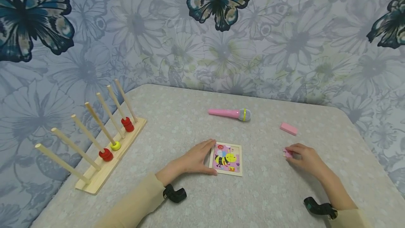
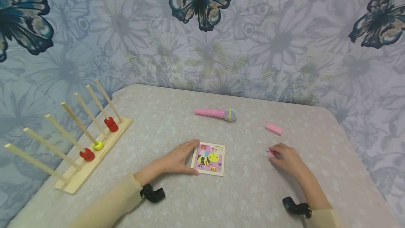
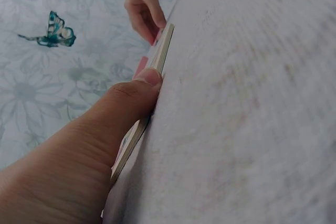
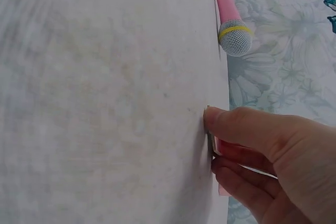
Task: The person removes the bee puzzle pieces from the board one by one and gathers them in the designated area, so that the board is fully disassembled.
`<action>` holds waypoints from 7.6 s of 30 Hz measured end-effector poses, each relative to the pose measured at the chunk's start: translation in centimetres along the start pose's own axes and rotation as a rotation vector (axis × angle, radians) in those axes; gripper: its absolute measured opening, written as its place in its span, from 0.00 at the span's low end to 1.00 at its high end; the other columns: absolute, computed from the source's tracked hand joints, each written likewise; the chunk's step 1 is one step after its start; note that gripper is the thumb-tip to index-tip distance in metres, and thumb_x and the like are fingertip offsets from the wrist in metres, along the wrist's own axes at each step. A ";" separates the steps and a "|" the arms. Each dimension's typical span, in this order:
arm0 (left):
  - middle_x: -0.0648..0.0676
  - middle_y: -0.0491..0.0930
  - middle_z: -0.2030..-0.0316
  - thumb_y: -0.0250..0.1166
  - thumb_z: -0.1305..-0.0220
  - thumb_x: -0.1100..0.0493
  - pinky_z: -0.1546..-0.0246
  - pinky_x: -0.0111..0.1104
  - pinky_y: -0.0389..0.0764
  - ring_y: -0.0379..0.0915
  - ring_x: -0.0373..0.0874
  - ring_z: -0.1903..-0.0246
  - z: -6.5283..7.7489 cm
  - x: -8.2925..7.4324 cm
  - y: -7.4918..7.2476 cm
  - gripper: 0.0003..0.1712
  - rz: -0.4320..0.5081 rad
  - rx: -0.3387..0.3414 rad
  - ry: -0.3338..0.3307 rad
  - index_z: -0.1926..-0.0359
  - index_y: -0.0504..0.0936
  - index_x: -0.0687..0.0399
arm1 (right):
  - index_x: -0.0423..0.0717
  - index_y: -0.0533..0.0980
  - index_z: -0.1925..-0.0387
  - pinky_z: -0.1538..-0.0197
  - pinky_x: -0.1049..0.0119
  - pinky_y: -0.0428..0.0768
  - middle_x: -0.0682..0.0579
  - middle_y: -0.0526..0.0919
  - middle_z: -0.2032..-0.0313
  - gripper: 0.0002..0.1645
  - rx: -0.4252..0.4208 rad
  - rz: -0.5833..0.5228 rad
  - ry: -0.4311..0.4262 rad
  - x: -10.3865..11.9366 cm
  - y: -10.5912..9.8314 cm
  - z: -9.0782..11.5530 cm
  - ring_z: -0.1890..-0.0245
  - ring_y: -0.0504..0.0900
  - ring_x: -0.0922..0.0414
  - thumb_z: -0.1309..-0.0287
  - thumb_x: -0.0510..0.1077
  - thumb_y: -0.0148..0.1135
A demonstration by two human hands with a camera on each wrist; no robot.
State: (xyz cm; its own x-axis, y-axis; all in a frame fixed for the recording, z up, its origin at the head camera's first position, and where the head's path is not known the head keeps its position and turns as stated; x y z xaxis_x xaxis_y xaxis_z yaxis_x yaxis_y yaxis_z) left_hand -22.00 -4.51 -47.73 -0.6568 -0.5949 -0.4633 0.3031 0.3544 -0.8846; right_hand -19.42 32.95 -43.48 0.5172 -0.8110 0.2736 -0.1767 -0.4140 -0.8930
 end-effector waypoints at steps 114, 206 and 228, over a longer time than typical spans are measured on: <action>0.61 0.51 0.30 0.68 0.52 0.31 0.33 0.41 0.52 0.47 0.52 0.31 0.2 -0.2 -0.3 0.63 -0.003 0.007 -0.006 0.28 0.50 0.64 | 0.49 0.83 0.58 0.61 0.65 0.81 0.58 0.80 0.60 0.16 0.048 -0.249 0.147 3.3 -1.0 3.3 0.60 0.79 0.64 0.52 0.39 0.72; 0.61 0.51 0.30 0.67 0.53 0.30 0.33 0.40 0.53 0.47 0.51 0.31 0.2 -0.1 -0.2 0.64 0.003 0.001 0.001 0.28 0.48 0.63 | 0.36 0.80 0.54 0.65 0.68 0.77 0.51 0.77 0.62 0.19 0.300 -0.218 0.008 15.4 6.9 -5.2 0.67 0.72 0.61 0.51 0.35 0.67; 0.59 0.63 0.35 0.60 0.34 0.50 0.36 0.37 0.59 0.56 0.49 0.34 0.0 -2.6 0.3 0.36 0.039 -0.054 0.185 0.32 0.62 0.64 | 0.36 0.80 0.55 0.64 0.67 0.78 0.53 0.77 0.62 0.18 0.283 -0.201 -0.015 15.4 7.1 -4.9 0.67 0.73 0.63 0.51 0.36 0.68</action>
State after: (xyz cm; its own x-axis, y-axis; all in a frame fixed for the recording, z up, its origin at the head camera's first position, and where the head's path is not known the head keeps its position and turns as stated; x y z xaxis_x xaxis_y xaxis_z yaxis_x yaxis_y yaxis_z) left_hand -20.20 -2.91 -46.80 -0.7621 -0.4392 -0.4756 0.2971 0.4155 -0.8597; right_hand -16.85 15.46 -43.88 0.5303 -0.7179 0.4510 0.1679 -0.4325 -0.8858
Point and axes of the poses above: each hand's wrist, its own z-axis away from the middle knuckle, its own y-axis out of the palm, x = y × z, the point moved 4 cm from there along -z, towards the middle knuckle
